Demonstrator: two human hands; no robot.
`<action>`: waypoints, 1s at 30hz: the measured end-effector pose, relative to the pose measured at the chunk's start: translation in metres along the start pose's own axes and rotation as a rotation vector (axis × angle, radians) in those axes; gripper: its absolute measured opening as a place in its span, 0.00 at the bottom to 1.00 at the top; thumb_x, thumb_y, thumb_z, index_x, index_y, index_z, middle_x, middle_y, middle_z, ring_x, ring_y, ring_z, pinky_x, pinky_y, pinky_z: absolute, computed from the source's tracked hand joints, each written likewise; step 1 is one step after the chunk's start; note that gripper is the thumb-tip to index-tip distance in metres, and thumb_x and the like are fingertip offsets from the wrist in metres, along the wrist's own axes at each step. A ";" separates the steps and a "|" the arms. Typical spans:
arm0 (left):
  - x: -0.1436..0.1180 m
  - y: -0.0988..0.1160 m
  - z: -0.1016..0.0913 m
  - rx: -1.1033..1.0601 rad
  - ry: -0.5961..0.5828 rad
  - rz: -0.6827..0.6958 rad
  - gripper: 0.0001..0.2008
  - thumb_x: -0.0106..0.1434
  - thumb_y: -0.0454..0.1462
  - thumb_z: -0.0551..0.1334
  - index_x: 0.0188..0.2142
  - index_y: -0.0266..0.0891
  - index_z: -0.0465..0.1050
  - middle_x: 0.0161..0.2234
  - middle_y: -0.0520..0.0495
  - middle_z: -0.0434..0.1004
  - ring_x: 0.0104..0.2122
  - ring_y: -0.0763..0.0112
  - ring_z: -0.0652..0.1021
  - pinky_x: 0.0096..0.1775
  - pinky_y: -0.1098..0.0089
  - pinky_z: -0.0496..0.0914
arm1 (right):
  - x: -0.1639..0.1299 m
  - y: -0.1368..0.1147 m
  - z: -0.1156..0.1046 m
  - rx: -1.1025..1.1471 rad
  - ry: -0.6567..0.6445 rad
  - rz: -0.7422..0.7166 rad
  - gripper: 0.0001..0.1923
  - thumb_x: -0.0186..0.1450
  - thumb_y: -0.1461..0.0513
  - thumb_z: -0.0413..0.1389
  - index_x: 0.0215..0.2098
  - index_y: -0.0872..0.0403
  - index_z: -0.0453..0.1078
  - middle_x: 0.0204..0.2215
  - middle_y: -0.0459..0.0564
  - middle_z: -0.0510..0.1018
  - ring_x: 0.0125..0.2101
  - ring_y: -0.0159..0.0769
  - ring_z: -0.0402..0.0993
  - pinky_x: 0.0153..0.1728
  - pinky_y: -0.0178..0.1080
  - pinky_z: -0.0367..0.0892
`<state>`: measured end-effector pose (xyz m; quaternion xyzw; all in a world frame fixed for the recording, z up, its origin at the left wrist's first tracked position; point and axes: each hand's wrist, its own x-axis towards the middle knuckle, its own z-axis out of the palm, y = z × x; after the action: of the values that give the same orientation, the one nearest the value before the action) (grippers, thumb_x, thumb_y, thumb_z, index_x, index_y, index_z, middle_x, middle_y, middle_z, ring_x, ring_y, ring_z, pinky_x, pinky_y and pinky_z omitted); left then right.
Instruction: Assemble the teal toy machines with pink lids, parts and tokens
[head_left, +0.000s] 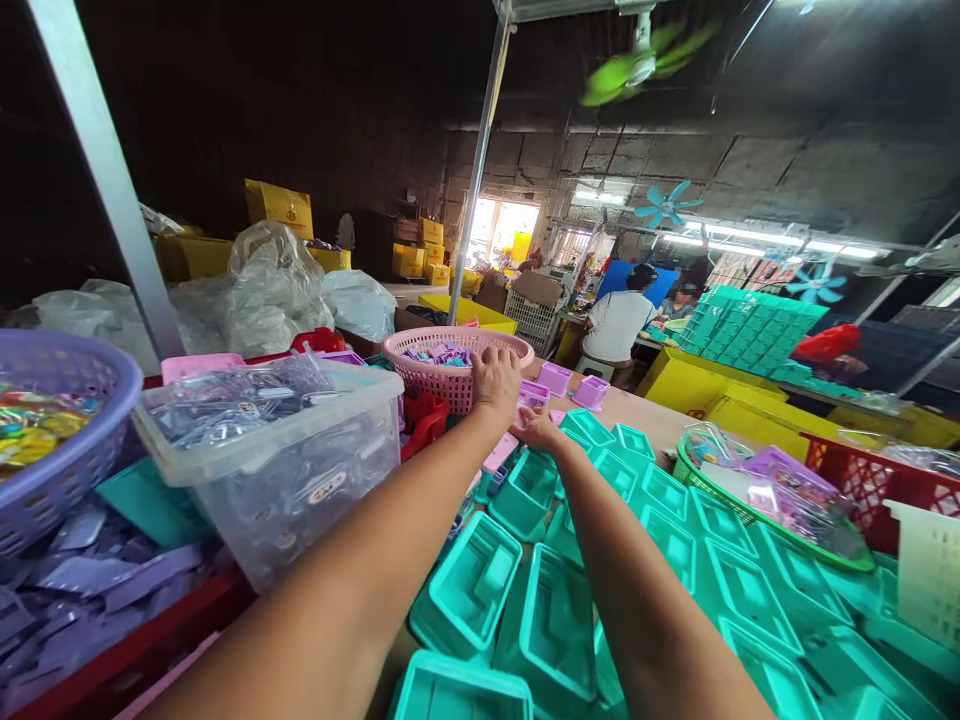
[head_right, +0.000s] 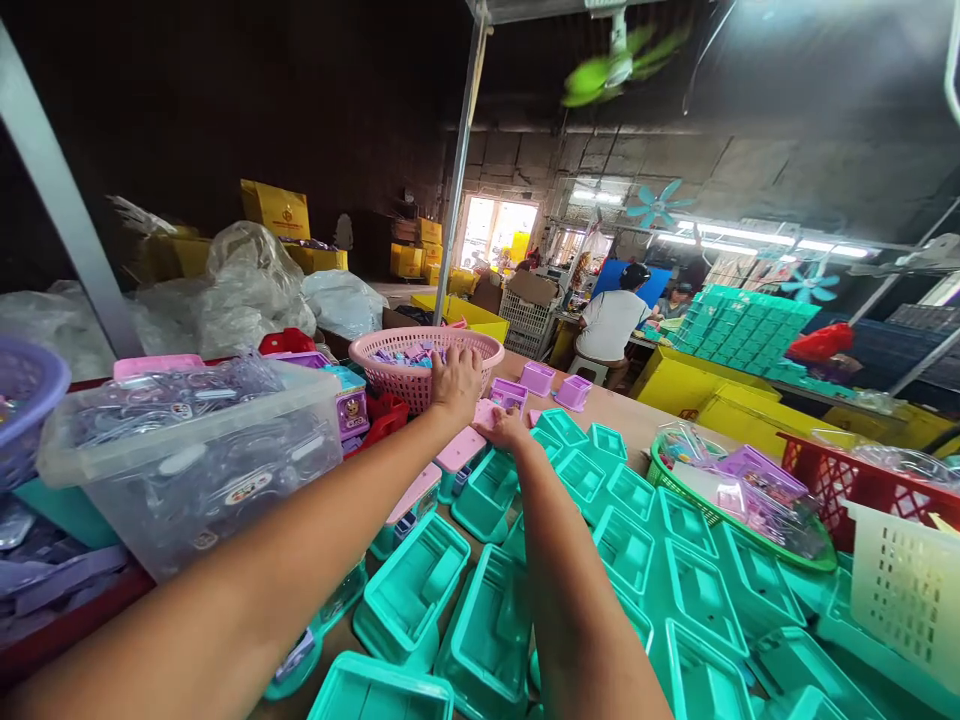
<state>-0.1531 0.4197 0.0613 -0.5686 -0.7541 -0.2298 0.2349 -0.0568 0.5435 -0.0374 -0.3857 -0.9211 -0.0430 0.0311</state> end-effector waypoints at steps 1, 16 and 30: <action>0.001 -0.003 0.006 0.002 -0.008 0.018 0.19 0.70 0.30 0.46 0.54 0.34 0.68 0.50 0.36 0.72 0.52 0.53 0.66 0.53 0.51 0.61 | -0.001 -0.001 0.000 0.010 -0.013 0.019 0.29 0.69 0.45 0.48 0.58 0.55 0.65 0.57 0.59 0.69 0.57 0.47 0.64 0.60 0.50 0.54; -0.004 -0.034 0.008 0.054 0.024 0.050 0.15 0.70 0.31 0.48 0.47 0.38 0.72 0.48 0.37 0.69 0.49 0.53 0.68 0.45 0.56 0.64 | 0.001 -0.001 0.007 0.150 -0.072 0.184 0.38 0.68 0.41 0.44 0.65 0.59 0.56 0.64 0.60 0.61 0.65 0.50 0.51 0.60 0.43 0.52; -0.029 -0.036 0.009 0.029 -0.073 -0.028 0.14 0.70 0.33 0.50 0.43 0.38 0.76 0.44 0.38 0.73 0.47 0.55 0.70 0.44 0.59 0.66 | -0.005 -0.006 0.006 0.177 -0.037 0.221 0.40 0.67 0.39 0.44 0.64 0.59 0.55 0.61 0.65 0.63 0.66 0.52 0.49 0.61 0.46 0.51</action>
<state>-0.1815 0.3944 0.0331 -0.5624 -0.7733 -0.2015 0.2123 -0.0580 0.5364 -0.0442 -0.4811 -0.8737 0.0491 0.0525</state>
